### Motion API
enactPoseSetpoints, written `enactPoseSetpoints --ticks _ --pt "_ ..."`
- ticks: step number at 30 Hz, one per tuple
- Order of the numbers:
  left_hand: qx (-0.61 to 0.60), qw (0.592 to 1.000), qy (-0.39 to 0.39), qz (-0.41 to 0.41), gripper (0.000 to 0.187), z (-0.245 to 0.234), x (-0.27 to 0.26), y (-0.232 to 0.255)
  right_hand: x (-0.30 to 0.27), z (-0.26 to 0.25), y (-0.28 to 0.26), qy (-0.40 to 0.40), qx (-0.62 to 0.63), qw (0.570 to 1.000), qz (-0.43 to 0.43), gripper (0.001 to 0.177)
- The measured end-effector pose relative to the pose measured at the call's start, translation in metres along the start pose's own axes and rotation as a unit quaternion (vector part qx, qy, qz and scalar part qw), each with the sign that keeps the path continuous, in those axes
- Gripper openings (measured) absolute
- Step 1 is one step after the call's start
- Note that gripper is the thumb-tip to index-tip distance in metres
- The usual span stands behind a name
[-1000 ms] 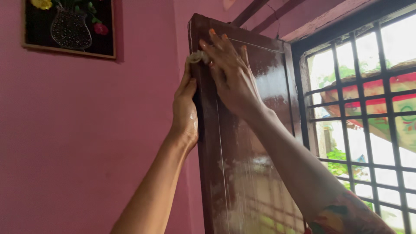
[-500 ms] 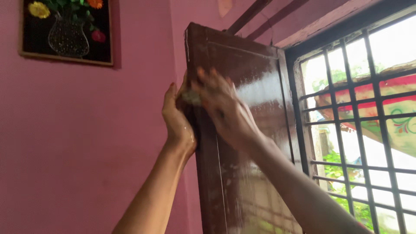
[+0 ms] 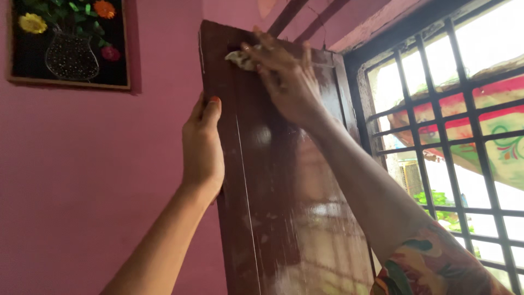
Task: The person wipes a wooden window panel with a cloth, then dips the cloth into a bucket of water and wrings it out before continuing to wipe the panel.
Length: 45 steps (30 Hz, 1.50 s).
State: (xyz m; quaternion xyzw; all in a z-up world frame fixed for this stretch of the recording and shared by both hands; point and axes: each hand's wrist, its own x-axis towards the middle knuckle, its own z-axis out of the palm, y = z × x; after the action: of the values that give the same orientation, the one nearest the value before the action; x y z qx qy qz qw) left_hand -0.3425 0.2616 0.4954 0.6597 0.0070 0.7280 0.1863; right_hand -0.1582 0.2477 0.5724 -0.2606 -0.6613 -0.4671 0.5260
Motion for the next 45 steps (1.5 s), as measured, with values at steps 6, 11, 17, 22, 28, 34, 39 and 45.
enactPoseSetpoints --ticks 6,11,17,22,28,34,39,45 --pt "-0.008 0.999 -0.025 0.022 0.067 -0.006 -0.003 -0.008 -0.040 -0.015 0.077 0.052 -0.058 0.991 0.107 0.039" --pt "-0.073 0.996 -0.043 0.036 0.068 -0.007 -0.001 -0.022 -0.052 -0.007 0.112 0.107 0.049 0.988 0.098 0.042" --pt "-0.071 0.997 -0.024 0.019 0.067 -0.006 -0.001 -0.022 -0.060 -0.005 0.079 0.097 0.072 0.984 0.132 0.045" --pt "-0.066 0.997 -0.013 0.029 0.064 -0.007 0.000 -0.021 -0.073 0.003 -0.015 0.035 0.040 0.997 0.062 0.047" --pt "-0.069 0.997 -0.007 0.041 0.063 -0.009 -0.001 -0.023 -0.085 0.010 -0.098 0.041 0.086 0.995 0.029 0.052" --pt "-0.013 0.998 -0.009 0.053 0.063 -0.009 -0.001 -0.027 -0.088 -0.003 -0.026 -0.011 -0.092 0.995 0.026 0.054" --pt "-0.059 0.997 -0.010 0.043 0.065 -0.009 0.002 -0.026 -0.115 -0.034 0.050 0.043 0.004 0.985 0.168 0.043" --pt "-0.059 0.997 0.001 0.042 0.064 -0.008 -0.002 -0.023 -0.138 -0.018 0.057 0.069 -0.060 0.977 0.191 0.040"
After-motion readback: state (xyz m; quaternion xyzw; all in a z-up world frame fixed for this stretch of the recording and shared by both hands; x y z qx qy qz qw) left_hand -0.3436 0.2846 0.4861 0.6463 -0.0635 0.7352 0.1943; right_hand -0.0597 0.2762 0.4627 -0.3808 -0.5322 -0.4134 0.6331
